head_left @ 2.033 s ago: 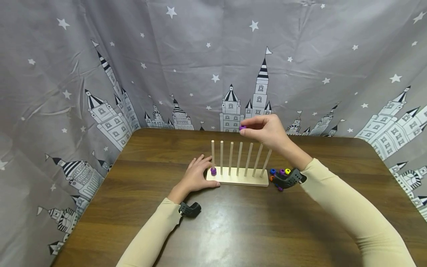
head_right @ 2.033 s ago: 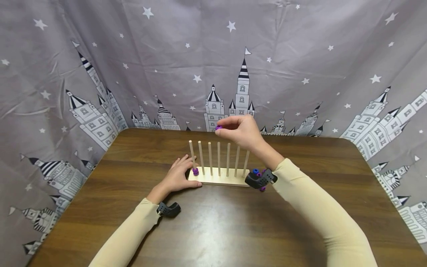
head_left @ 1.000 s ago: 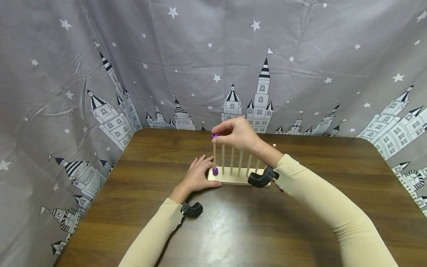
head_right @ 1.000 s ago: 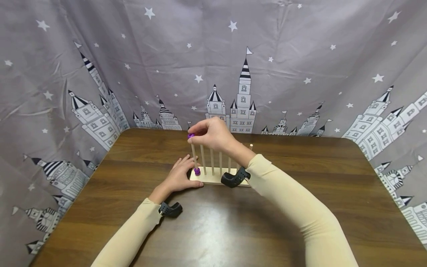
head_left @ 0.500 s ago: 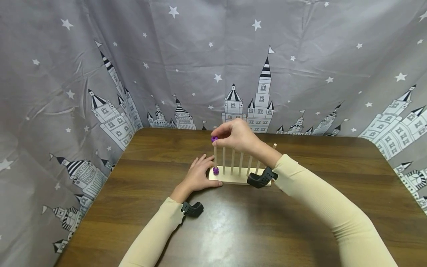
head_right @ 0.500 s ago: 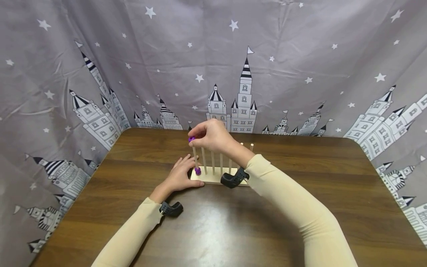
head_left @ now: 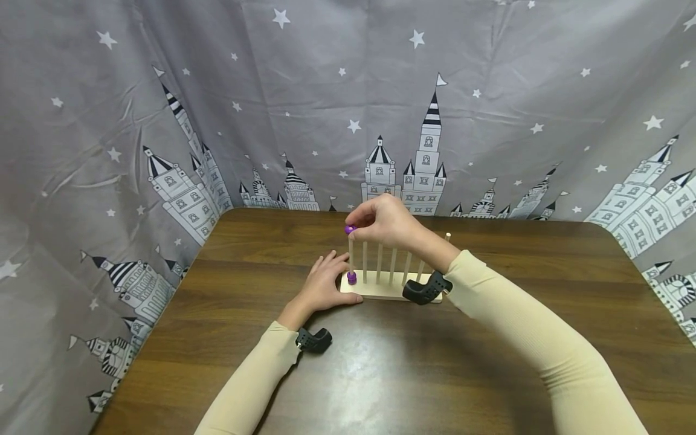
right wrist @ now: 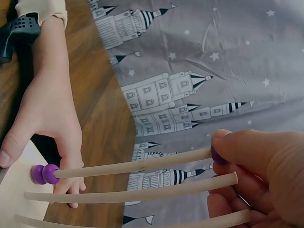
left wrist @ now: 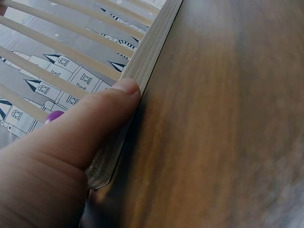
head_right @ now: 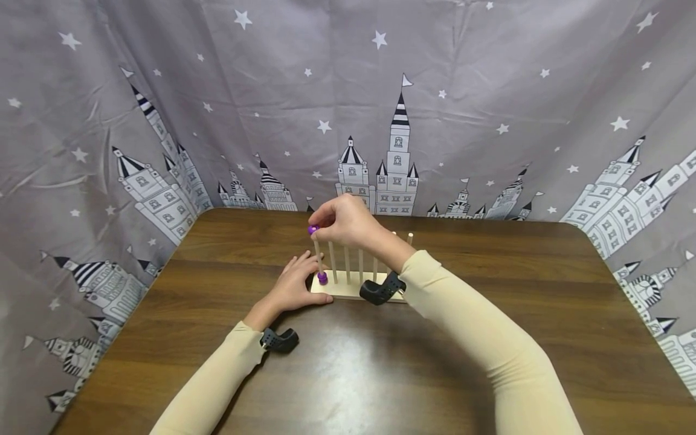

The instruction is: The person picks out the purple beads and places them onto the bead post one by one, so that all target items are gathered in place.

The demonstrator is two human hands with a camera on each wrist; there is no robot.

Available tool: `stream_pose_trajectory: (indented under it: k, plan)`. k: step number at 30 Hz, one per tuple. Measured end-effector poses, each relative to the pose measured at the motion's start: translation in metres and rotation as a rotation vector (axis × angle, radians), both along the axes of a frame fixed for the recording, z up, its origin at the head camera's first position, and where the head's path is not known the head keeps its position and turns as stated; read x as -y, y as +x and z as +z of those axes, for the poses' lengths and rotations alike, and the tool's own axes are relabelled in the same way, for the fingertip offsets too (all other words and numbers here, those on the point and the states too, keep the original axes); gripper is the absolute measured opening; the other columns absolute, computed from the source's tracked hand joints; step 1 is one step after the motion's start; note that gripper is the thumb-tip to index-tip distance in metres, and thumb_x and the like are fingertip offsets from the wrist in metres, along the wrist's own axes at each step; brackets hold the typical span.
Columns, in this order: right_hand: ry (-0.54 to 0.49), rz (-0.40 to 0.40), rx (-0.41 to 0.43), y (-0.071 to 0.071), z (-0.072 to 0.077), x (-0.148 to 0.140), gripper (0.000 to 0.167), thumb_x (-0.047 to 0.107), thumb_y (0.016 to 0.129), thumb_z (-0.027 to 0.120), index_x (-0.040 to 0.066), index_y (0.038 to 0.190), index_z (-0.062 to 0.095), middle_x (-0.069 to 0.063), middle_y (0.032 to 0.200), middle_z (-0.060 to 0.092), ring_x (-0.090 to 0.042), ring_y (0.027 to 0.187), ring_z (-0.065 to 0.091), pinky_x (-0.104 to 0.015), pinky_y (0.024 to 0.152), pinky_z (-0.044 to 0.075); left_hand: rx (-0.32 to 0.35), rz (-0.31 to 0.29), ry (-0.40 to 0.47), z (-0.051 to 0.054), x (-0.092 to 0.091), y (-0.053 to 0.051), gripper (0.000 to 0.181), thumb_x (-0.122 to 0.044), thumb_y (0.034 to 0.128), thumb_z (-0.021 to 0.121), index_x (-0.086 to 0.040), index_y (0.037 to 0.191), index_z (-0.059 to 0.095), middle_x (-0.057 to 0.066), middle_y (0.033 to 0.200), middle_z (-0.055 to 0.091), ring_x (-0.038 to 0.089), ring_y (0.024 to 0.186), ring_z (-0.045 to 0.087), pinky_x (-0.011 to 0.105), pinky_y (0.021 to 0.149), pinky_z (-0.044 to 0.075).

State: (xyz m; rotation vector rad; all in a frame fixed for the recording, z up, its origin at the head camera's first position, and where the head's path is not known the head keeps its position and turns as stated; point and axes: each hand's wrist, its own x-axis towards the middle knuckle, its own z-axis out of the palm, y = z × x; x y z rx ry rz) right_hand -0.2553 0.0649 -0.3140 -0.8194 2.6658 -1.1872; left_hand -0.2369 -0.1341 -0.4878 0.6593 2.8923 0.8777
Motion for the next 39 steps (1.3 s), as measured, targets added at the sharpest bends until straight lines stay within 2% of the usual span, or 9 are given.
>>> stream_pose_trajectory:
  k: [9, 18, 39]
  plan:
    - [0.027, -0.007, -0.001, 0.0016, 0.002, 0.0016, 0.024, 0.01, 0.083, 0.082, 0.007, 0.107, 0.079, -0.008, 0.1, 0.08, -0.018, 0.09, 0.076, -0.026, 0.079, 0.062, -0.001, -0.001, -0.007, -0.0009, 0.0006, -0.0004, 0.065, -0.051, 0.0717, 0.085, -0.012, 0.12, 0.069, 0.012, 0.16, 0.045, 0.042, 0.156, 0.024, 0.061, 0.129, 0.012]
    - [0.04, 0.019, -0.049, 0.0013, -0.0007, 0.0023, 0.022, 0.01, 0.083, 0.082, 0.007, 0.105, 0.08, -0.008, 0.099, 0.081, -0.017, 0.086, 0.075, -0.024, 0.075, 0.061, -0.011, -0.001, -0.011, -0.0013, 0.0004, -0.0009, 0.064, -0.052, 0.0711, 0.085, -0.011, 0.118, 0.069, 0.013, 0.159, 0.046, 0.043, 0.155, 0.026, 0.063, 0.128, 0.015]
    - [0.044, 0.006, -0.052, 0.0027, -0.0013, 0.0013, 0.026, 0.011, 0.082, 0.082, 0.007, 0.107, 0.079, -0.007, 0.099, 0.081, -0.016, 0.085, 0.074, -0.025, 0.076, 0.061, -0.019, -0.009, -0.009, -0.0015, 0.0007, -0.0007, 0.068, -0.051, 0.0713, 0.085, -0.01, 0.122, 0.068, 0.014, 0.159, 0.047, 0.044, 0.155, 0.027, 0.063, 0.128, 0.015]
